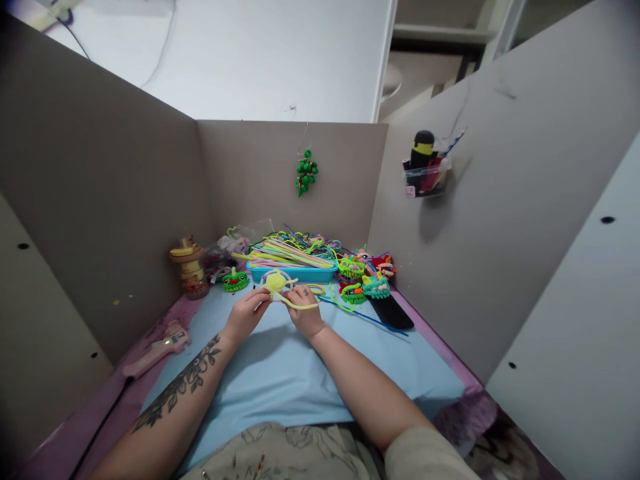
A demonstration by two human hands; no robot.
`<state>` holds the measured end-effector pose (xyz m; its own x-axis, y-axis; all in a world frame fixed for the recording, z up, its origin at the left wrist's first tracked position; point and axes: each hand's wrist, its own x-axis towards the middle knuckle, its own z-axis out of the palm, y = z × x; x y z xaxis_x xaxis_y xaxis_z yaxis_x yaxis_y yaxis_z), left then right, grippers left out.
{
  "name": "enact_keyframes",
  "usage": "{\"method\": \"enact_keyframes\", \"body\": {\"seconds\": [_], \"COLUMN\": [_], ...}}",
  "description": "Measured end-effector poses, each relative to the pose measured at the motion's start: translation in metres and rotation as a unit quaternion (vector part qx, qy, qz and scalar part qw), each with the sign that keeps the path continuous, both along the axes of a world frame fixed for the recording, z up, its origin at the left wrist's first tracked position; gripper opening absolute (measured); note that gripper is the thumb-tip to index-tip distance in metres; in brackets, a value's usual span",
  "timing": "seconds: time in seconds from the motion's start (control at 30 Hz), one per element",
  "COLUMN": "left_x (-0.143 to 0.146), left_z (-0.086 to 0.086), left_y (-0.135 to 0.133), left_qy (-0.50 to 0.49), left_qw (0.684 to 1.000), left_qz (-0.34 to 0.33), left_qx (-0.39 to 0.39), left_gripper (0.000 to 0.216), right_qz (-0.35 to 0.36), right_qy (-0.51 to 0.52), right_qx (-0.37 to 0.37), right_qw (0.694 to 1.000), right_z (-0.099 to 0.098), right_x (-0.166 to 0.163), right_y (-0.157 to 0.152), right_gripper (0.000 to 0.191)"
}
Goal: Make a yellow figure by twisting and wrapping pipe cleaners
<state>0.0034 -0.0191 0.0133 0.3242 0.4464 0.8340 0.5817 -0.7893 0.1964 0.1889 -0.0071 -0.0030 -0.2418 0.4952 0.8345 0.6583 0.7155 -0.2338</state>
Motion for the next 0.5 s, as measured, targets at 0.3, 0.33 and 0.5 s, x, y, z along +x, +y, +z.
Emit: {"method": "enact_keyframes", "body": {"seconds": [0.3, 0.33, 0.5], "left_x": [-0.0037, -0.0041, -0.0054], "left_z": [-0.003, -0.0031, 0.0002], "left_y": [0.0053, 0.005, 0.0019], "left_qy": [0.042, 0.041, 0.001], "left_qw": [0.998, 0.998, 0.999], "left_qz": [0.034, 0.035, 0.029], "left_qx": [0.045, 0.042, 0.028], "left_gripper": [0.014, 0.014, 0.014], "right_qz": [-0.011, -0.018, -0.067], "right_qy": [0.005, 0.003, -0.026], "right_qx": [0.079, 0.077, 0.049], "right_qw": [0.997, 0.997, 0.996], "right_z": [-0.0037, -0.0037, -0.0027], "right_x": [0.0007, 0.001, 0.0039], "right_y": [0.0051, 0.0053, 0.0078], "right_gripper": [0.022, 0.023, 0.019]}}
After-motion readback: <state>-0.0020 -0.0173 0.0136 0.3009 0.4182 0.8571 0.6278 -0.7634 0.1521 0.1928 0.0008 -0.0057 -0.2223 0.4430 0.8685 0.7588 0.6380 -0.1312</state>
